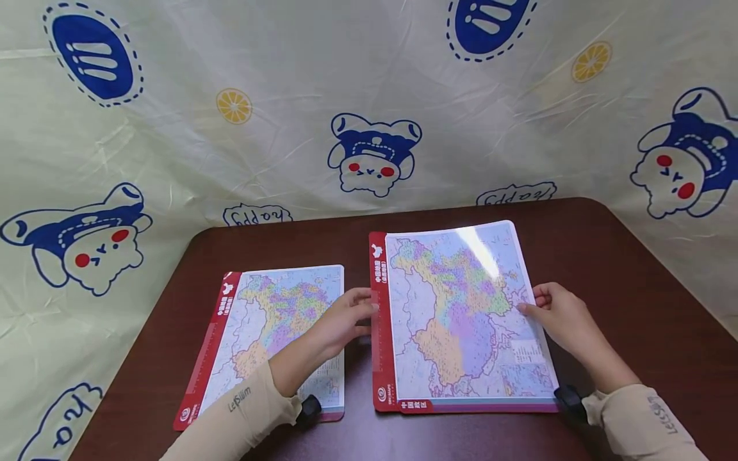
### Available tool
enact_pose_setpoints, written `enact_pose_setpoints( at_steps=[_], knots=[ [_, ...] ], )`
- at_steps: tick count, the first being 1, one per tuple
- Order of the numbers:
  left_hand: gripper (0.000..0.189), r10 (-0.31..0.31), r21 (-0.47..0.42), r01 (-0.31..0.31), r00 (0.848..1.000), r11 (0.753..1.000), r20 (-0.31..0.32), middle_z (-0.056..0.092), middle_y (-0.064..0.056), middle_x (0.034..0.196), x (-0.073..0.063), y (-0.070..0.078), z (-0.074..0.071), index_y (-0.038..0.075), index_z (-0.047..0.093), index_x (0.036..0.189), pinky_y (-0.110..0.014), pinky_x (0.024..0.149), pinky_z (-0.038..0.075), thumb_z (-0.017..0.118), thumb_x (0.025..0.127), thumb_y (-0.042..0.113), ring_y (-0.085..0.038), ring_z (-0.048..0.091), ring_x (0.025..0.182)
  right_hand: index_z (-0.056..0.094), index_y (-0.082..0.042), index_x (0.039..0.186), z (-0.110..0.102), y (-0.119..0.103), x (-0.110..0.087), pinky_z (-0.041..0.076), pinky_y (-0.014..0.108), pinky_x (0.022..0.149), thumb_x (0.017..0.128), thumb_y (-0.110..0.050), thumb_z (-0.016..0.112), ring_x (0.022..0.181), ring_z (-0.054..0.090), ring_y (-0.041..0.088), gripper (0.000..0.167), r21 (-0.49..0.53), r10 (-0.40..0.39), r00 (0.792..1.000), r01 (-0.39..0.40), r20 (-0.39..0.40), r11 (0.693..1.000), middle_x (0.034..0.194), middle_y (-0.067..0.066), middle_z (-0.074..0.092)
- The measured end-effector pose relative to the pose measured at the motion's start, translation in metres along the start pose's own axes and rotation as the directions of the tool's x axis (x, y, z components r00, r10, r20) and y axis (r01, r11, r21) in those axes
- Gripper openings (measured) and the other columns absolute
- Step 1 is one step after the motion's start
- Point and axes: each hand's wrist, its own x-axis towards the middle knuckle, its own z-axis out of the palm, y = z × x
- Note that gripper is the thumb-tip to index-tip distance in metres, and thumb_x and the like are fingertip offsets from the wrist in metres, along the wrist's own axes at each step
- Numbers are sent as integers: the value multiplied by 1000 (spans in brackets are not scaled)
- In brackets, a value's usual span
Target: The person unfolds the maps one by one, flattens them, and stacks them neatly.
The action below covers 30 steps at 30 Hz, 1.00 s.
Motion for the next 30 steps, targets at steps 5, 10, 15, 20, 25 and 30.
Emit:
enact_pose_setpoints(
  at_steps=[5, 10, 15, 20, 25, 30],
  knots=[
    [38, 23, -2, -23, 999, 1000, -40, 51, -15, 111, -1, 10, -16, -2, 40, 123, -38, 78, 49, 51, 89, 10, -24, 55, 95, 44, 7, 108, 9, -3, 8, 48, 27, 52, 85, -40, 59, 66, 52, 22, 54, 38, -39, 995, 43, -94, 998, 84, 15, 54],
    [37, 65, 10, -64, 992, 998, -107, 54, -15, 111, -4, 12, -28, -4, 42, 123, -34, 75, 48, 51, 89, 8, -18, 55, 90, 47, -3, 108, 29, 21, 28, 46, 25, 49, 82, -44, 60, 67, 52, 22, 50, 88, -78, 978, 97, -193, 991, 84, 12, 54],
    [35, 115, 21, -114, 980, 993, -163, 58, -14, 104, -7, 12, -40, -6, 47, 119, -29, 70, 49, 54, 88, 7, -14, 56, 82, 49, -14, 109, 50, 35, 45, 47, 21, 50, 81, -46, 61, 66, 53, 18, 44, 95, -131, 948, 165, -290, 982, 84, 4, 54],
    [33, 119, 22, -117, 970, 993, -212, 61, -12, 100, -14, 13, -57, -3, 52, 116, -27, 67, 49, 58, 87, 10, -14, 59, 79, 51, -9, 107, 50, -5, 34, 45, 21, 48, 82, -37, 64, 67, 51, 17, 40, 161, -174, 940, 228, -292, 960, 83, 7, 53],
    [30, 126, 10, -127, 961, 992, -247, 63, -11, 96, -23, 16, -72, -3, 55, 113, -27, 65, 50, 59, 86, 9, -15, 61, 77, 51, 1, 104, 42, -63, 11, 43, 18, 49, 85, -24, 63, 65, 50, 14, 33, 229, -202, 944, 263, -260, 937, 81, 11, 53],
    [23, 132, -7, -140, 949, 990, -287, 64, -9, 91, -29, 15, -85, -3, 58, 108, -28, 62, 50, 58, 86, 5, -16, 62, 73, 51, 3, 102, 46, -87, 3, 44, 16, 52, 87, -20, 61, 66, 50, 14, 29, 221, -232, 944, 284, -233, 933, 81, 11, 52]
  ],
)
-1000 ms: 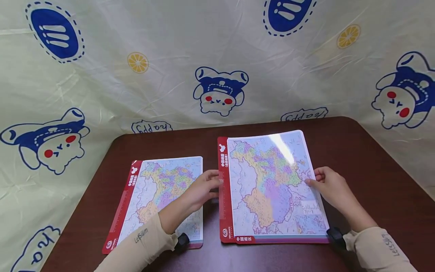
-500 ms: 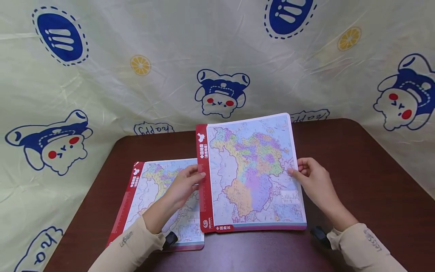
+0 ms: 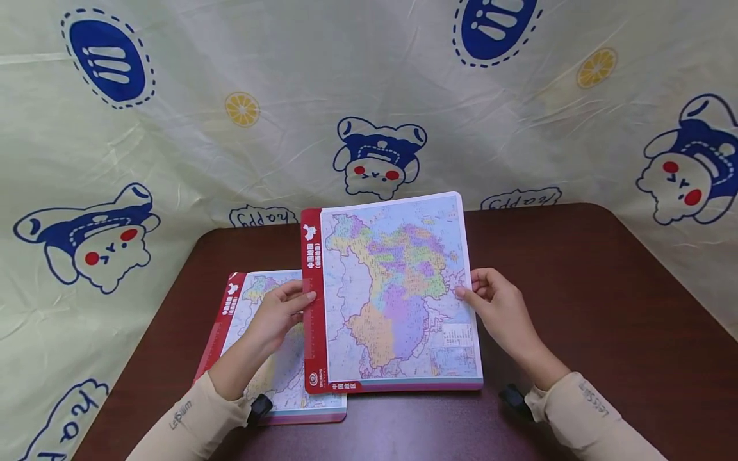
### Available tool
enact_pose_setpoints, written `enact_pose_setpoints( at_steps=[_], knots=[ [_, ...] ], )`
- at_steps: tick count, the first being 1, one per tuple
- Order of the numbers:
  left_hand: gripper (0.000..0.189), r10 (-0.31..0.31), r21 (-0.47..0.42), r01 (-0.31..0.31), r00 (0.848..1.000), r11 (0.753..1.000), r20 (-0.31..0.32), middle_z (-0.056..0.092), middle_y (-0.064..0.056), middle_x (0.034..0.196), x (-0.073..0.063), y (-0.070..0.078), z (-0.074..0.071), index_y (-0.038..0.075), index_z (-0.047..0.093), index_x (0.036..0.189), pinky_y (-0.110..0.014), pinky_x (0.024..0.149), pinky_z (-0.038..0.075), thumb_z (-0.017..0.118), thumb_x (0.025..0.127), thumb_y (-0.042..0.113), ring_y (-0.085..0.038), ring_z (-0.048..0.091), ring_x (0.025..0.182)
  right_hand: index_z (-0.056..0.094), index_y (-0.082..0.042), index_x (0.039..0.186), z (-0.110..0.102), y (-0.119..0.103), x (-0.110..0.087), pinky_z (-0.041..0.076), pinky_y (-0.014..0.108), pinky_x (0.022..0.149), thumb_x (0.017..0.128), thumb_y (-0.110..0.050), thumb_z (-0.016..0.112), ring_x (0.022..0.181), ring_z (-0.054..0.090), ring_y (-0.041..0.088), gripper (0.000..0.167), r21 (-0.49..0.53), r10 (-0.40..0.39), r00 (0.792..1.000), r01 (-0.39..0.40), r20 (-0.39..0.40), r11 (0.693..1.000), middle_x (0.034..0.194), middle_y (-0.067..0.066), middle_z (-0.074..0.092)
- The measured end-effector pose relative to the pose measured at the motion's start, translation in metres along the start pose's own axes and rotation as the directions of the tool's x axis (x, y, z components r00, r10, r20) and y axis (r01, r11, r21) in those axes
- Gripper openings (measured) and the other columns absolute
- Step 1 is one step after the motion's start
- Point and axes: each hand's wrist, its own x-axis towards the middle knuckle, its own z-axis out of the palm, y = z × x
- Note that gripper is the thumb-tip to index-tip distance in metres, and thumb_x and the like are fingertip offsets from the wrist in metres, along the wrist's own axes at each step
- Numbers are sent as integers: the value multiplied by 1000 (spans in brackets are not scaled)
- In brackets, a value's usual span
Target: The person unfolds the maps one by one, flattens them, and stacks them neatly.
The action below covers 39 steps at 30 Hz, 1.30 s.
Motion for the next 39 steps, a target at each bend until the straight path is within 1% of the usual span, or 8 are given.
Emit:
enact_pose_setpoints(
  at_steps=[5, 12, 15, 19, 22, 32, 34, 39],
  knots=[
    [18, -20, 1, 20, 999, 1000, -34, 66, -8, 86, 0, -1, -8, -1, 60, 102, -29, 59, 50, 59, 85, 4, -16, 62, 70, 53, 2, 100, 10, 6, 1, 42, 15, 52, 85, -16, 63, 65, 50, 13, 27, 60, -17, 1000, 18, -23, 998, 80, 10, 52],
    [16, -9, 3, 10, 998, 1000, -64, 65, -7, 81, 2, -5, -15, -2, 61, 99, -30, 55, 52, 60, 84, 3, -16, 62, 68, 53, -6, 101, 23, 37, 6, 44, 22, 49, 84, -29, 63, 66, 51, 14, 30, 69, -46, 998, 48, -33, 996, 81, 6, 51],
    [14, -10, -21, 9, 998, 1000, -60, 65, -6, 78, 2, -6, -17, -1, 61, 97, -30, 52, 52, 60, 84, 2, -16, 62, 66, 54, -6, 100, 23, 39, 7, 43, 22, 48, 84, -27, 64, 64, 50, 14, 28, 108, -53, 998, 56, -32, 993, 80, 6, 51],
    [7, -41, -92, 38, 998, 995, -38, 65, -4, 75, 2, -7, -20, 3, 62, 88, -28, 51, 52, 57, 84, -1, -14, 62, 63, 54, -1, 98, 19, 18, 5, 43, 18, 51, 84, -19, 65, 64, 49, 17, 25, 138, -47, 999, 50, -24, 989, 79, 9, 51],
    [12, -65, -138, 61, 998, 989, -21, 65, -3, 75, 2, -6, -23, 9, 62, 83, -25, 50, 51, 56, 85, -2, -13, 62, 61, 54, 1, 98, 16, 7, 4, 46, 19, 53, 85, -19, 63, 64, 50, 17, 25, 104, -30, 999, 32, -18, 994, 79, 10, 52],
    [22, -46, -196, 57, 997, 979, 63, 64, -2, 75, 1, -1, -29, 13, 62, 78, -27, 53, 52, 51, 88, -3, -13, 63, 62, 56, -1, 99, 15, 7, 7, 48, 22, 52, 84, -19, 64, 60, 51, 16, 25, 188, -23, 999, 28, -30, 982, 77, 9, 56],
    [22, -40, -208, 55, 997, 977, 72, 64, -1, 74, 1, 0, -30, 13, 62, 78, -27, 53, 52, 50, 88, -3, -12, 63, 62, 56, -3, 101, 16, 19, 11, 49, 24, 52, 84, -22, 64, 62, 52, 18, 27, 196, -27, 999, 33, -33, 980, 79, 10, 56],
    [23, -39, -210, 47, 998, 977, 45, 65, -1, 75, 0, 2, -34, 13, 62, 77, -27, 54, 52, 51, 88, -2, -13, 63, 63, 57, -13, 109, 26, 89, 26, 49, 26, 52, 82, -24, 66, 66, 54, 19, 30, 220, -26, 997, 41, -68, 975, 85, 7, 57]
  ],
)
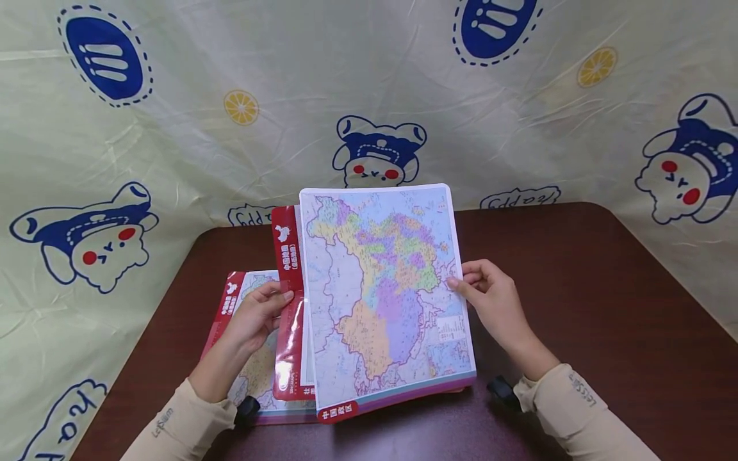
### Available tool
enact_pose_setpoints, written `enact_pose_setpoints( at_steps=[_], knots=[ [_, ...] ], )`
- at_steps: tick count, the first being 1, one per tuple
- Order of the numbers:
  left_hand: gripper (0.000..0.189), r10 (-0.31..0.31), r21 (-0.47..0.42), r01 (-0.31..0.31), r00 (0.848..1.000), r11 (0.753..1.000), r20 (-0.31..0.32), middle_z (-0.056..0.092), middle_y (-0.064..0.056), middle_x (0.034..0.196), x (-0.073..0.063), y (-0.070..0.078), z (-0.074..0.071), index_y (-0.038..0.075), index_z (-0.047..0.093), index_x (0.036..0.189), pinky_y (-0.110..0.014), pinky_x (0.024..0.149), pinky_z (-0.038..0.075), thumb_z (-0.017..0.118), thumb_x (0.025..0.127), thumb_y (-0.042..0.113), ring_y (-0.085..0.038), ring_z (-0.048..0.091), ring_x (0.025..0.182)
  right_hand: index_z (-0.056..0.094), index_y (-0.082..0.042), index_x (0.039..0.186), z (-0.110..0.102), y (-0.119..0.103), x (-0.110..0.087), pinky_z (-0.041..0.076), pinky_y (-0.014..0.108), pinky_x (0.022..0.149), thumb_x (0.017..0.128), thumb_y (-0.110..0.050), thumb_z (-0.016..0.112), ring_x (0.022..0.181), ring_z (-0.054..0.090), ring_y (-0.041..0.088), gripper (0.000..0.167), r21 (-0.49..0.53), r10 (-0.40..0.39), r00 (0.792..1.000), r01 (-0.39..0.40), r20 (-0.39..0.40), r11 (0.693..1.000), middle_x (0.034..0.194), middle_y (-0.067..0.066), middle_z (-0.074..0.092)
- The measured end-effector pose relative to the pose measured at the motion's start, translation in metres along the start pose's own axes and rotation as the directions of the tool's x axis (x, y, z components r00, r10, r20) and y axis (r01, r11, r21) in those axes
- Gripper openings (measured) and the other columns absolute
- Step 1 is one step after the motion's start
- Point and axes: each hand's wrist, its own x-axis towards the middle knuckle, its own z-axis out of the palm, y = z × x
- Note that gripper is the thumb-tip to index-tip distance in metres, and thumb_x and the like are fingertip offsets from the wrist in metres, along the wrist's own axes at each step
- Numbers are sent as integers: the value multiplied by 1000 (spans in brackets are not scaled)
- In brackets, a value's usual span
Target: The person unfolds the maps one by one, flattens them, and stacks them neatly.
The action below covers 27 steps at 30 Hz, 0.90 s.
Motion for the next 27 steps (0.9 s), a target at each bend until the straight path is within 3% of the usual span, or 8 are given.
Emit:
enact_pose_setpoints(
  at_steps=[2, 4, 11, 14, 23, 27],
  knots=[
    [22, 1, 2, -1, 1000, 1000, -18, 65, -2, 78, -1, 1, -2, 14, 63, 77, -27, 55, 52, 52, 88, -1, -15, 64, 65, 57, -16, 110, -3, 19, 4, 49, 26, 52, 82, -24, 66, 67, 54, 18, 30, -10, -4, 1000, 4, -18, 1000, 86, 5, 57],
    [22, 8, 1, -8, 1000, 1000, -22, 65, -3, 79, -1, 3, -4, 13, 64, 78, -28, 55, 53, 52, 89, -1, -15, 64, 65, 58, -15, 110, -9, 19, 6, 49, 26, 52, 82, -22, 66, 66, 55, 17, 30, 8, -6, 1000, 6, -23, 1000, 86, 6, 58],
    [21, 36, -11, -36, 999, 999, -14, 65, -5, 82, -4, 10, -15, 12, 64, 81, -31, 58, 53, 51, 90, -1, -17, 65, 68, 54, -1, 107, -26, -72, -6, 48, 20, 54, 84, -16, 64, 64, 54, 15, 28, -26, 47, 997, -49, -55, 998, 82, 7, 58],
    [19, 39, -6, -39, 999, 999, -10, 66, -5, 84, -5, 15, -21, 13, 65, 83, -32, 60, 53, 51, 90, 1, -18, 65, 71, 53, -1, 107, -35, -91, -9, 47, 16, 55, 85, -16, 63, 64, 53, 10, 28, -58, 88, 993, -93, -83, 994, 80, 0, 57],
    [15, 45, 14, -44, 997, 999, -67, 65, -4, 89, -6, 23, -39, 16, 66, 87, -34, 65, 53, 54, 90, 8, -20, 65, 76, 53, -7, 104, -67, -80, -7, 46, 11, 57, 85, -20, 62, 66, 51, 8, 24, -86, 149, 977, -164, -154, 983, 84, 0, 54],
    [19, 55, 24, -53, 994, 998, -99, 66, -2, 87, -5, 24, -47, 19, 68, 85, -32, 62, 53, 53, 90, 8, -18, 65, 72, 53, -11, 105, -84, -70, -6, 46, 11, 58, 86, -24, 61, 66, 53, 5, 25, -71, 217, 961, -232, -174, 970, 87, -1, 53]
  ],
)
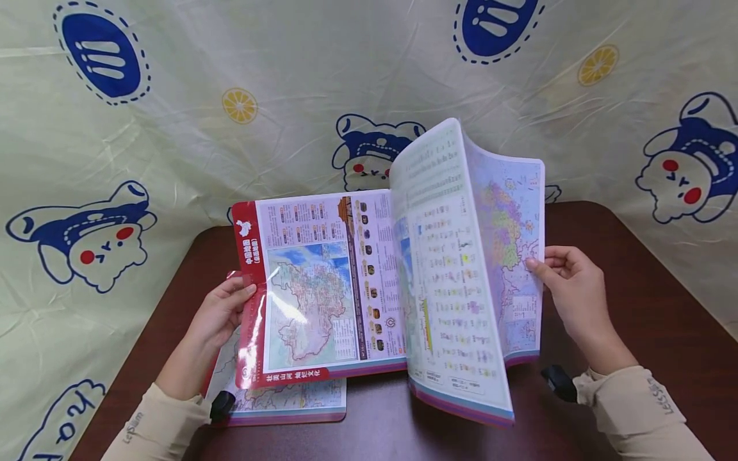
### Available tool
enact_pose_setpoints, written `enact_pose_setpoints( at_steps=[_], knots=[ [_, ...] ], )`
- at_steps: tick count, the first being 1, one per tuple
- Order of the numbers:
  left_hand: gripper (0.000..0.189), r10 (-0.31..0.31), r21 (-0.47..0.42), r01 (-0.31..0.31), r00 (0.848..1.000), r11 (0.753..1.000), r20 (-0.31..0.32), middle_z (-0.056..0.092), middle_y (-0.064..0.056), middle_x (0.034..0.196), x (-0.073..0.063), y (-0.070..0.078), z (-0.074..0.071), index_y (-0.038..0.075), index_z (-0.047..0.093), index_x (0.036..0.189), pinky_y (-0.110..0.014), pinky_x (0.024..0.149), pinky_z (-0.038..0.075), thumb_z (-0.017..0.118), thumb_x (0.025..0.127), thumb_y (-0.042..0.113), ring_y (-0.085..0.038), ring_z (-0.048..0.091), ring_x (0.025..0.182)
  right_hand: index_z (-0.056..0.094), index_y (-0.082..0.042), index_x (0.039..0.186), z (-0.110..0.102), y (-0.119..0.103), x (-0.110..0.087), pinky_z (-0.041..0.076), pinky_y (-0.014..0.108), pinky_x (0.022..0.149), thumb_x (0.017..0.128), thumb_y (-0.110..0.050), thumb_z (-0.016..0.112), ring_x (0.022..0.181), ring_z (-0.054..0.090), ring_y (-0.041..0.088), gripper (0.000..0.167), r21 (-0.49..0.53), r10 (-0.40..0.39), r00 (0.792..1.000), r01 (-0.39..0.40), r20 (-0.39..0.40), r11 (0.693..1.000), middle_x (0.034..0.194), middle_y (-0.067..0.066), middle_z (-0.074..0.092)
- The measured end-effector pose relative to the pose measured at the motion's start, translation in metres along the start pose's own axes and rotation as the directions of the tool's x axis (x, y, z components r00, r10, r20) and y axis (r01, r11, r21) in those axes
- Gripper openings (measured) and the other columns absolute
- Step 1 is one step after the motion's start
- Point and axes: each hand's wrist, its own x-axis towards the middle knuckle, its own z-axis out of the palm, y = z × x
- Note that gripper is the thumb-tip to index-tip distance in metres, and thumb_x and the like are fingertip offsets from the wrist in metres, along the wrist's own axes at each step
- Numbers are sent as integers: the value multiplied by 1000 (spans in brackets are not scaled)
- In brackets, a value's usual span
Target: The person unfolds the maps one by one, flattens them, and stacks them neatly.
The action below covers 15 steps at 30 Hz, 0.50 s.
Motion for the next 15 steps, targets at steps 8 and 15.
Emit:
enact_pose_setpoints(
  at_steps=[8, 15],
  knots=[
    [17, -4, 13, 4, 999, 1000, -35, 65, -1, 86, 3, 4, -14, 21, 68, 83, -31, 61, 53, 55, 90, 12, -17, 65, 71, 51, -25, 101, -30, 27, 10, 42, 8, 56, 85, -32, 58, 69, 50, 3, 19, -64, 127, 988, -133, -93, 989, 90, -2, 49],
    [15, -24, 13, 25, 997, 1000, -77, 66, 0, 86, 6, 9, -23, 21, 68, 82, -32, 62, 53, 57, 89, 14, -17, 66, 71, 48, -20, 107, -45, 44, 20, 40, 8, 51, 86, -36, 54, 69, 45, 6, 27, -200, 184, 958, -230, -221, 952, 90, -1, 44]
  ],
)
